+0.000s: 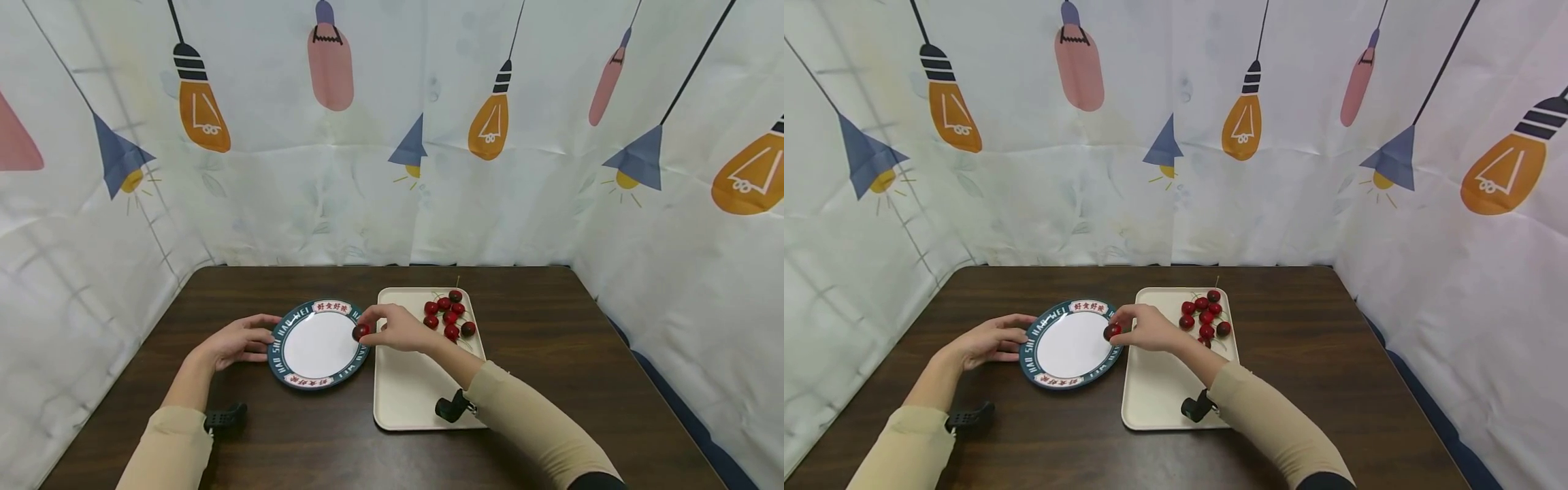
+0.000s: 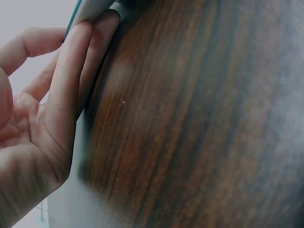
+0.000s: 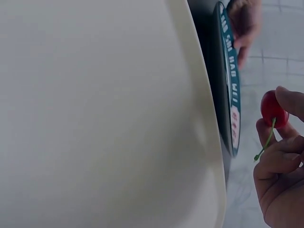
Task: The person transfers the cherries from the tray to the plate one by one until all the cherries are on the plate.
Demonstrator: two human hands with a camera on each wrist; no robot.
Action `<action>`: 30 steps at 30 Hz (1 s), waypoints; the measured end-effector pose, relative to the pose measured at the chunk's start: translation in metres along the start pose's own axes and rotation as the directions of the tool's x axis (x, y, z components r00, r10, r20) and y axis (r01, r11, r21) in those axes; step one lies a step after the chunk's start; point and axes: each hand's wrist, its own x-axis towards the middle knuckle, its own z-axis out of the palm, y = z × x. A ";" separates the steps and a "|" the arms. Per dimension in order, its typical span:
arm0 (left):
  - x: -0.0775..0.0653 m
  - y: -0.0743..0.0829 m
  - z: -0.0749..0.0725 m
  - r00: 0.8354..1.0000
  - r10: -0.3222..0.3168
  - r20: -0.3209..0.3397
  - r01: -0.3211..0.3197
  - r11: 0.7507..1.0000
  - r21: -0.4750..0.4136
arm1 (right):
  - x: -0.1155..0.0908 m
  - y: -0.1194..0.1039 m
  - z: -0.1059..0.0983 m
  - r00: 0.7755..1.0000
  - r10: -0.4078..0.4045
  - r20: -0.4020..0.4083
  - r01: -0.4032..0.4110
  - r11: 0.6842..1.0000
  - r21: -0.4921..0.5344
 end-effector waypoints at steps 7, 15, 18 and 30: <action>0.000 0.000 -0.001 1.000 0.004 0.009 -0.004 1.000 -0.006 | 0.011 -0.008 0.019 0.999 -0.010 0.048 0.011 1.000 -0.008; 0.001 -0.001 -0.001 1.000 0.004 0.007 -0.004 1.000 -0.008 | 0.018 -0.018 0.035 0.995 -0.061 0.081 0.063 0.998 -0.022; 0.001 -0.002 0.000 1.000 0.010 0.005 -0.010 1.000 -0.011 | 0.019 -0.020 0.041 0.994 -0.066 0.086 0.068 0.997 -0.026; -0.002 -0.002 0.001 1.000 0.012 -0.009 -0.012 1.000 0.000 | 0.023 -0.030 0.050 0.990 -0.096 0.101 0.100 0.994 -0.032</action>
